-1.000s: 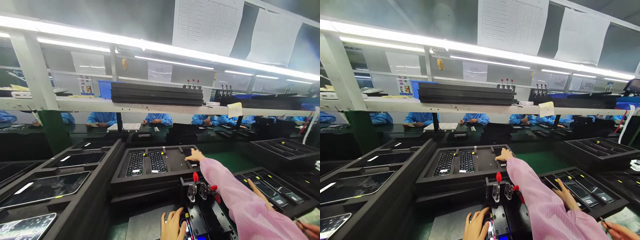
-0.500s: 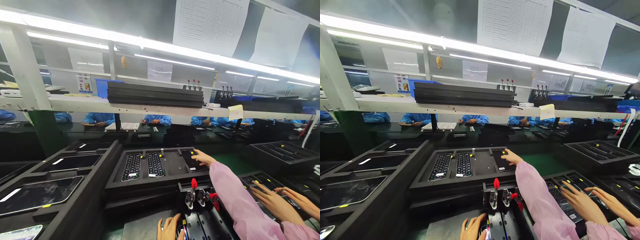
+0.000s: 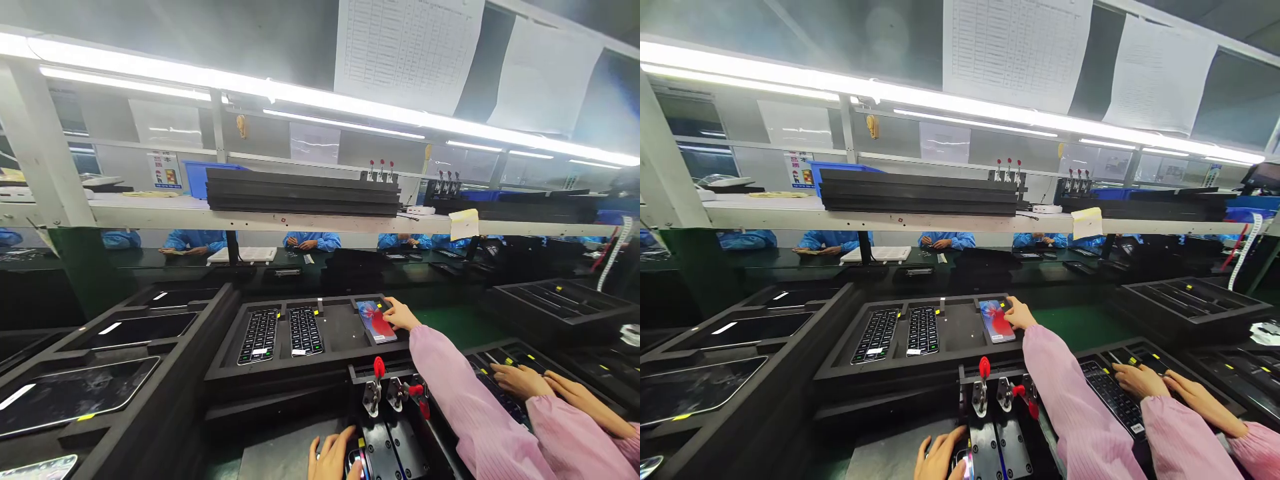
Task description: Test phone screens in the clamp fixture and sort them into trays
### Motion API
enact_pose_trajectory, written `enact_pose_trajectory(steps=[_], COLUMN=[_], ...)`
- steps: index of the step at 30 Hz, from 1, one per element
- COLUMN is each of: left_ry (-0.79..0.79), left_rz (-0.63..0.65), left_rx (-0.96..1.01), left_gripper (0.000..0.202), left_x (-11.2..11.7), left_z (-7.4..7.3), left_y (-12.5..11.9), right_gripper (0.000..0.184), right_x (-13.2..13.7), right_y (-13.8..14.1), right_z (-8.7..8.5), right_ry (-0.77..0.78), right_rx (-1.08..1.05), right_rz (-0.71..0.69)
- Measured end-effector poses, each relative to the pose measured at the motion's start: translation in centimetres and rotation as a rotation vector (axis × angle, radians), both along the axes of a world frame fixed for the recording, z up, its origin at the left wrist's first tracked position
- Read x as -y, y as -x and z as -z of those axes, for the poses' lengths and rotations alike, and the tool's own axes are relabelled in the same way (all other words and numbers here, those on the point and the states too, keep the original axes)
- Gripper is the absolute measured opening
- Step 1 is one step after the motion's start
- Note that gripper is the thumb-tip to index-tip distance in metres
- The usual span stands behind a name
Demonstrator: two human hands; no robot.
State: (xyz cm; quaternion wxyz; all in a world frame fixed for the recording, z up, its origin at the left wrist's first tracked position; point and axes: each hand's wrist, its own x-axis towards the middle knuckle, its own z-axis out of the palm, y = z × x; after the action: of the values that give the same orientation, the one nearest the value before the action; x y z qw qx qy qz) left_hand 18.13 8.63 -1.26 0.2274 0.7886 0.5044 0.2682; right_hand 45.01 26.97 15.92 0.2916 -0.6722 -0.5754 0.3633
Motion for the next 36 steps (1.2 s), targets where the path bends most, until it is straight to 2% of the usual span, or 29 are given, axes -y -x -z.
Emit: enact_pose_trajectory(steps=[2,6,9,12,15,18,20,23,26,31,33,36], left_ry=[-0.006,-0.017,-0.048,-0.069,-0.074,-0.041,-0.003,0.026,0.009,-0.021,-0.029,-0.050], left_rz=[0.014,0.032,0.043,0.054,0.067,0.155,0.251,0.327,0.341,0.322,0.317,0.313], left_rx=[0.021,0.048,0.063,0.068,0.055,0.029,0.029,0.044,0.011,-0.031,-0.036,-0.037], left_gripper=[0.042,0.043,0.045,0.049,0.051,0.066,0.087,0.109,0.115,0.112,0.111,0.111], left_x=[0.1,0.2,0.1,0.3,0.7,1.3,1.7,2.2,2.6,2.9,3.1,3.2], left_z=[-0.1,-0.2,-0.2,-0.5,-1.3,-2.6,-3.5,-4.3,-4.7,-5.1,-5.4,-5.9], left_y=[0.2,0.6,0.6,0.6,0.8,1.6,2.3,3.1,3.1,2.8,2.7,2.4], right_gripper=[0.033,0.033,0.034,0.035,0.043,0.049,0.044,0.040,0.041,0.043,0.043,0.046], right_x=[0.0,0.7,1.8,4.4,9.1,15.0,18.2,20.7,20.8,20.3,20.5,21.4], right_y=[0.2,0.5,0.7,0.6,0.1,0.1,0.4,1.2,1.9,2.8,3.1,3.2], right_z=[0.0,-0.5,-1.3,-2.5,-2.8,-1.0,1.2,4.4,6.5,7.3,7.0,5.4], right_ry=[-0.011,-0.022,-0.095,-0.270,-0.502,-0.662,-0.666,-0.535,-0.451,-0.427,-0.433,-0.517], right_rx=[0.005,-0.024,-0.052,-0.093,-0.137,-0.129,-0.052,0.015,-0.054,-0.181,-0.236,-0.320], right_rz=[0.039,0.063,0.072,0.130,0.269,0.449,0.526,0.450,0.350,0.376,0.397,0.477])
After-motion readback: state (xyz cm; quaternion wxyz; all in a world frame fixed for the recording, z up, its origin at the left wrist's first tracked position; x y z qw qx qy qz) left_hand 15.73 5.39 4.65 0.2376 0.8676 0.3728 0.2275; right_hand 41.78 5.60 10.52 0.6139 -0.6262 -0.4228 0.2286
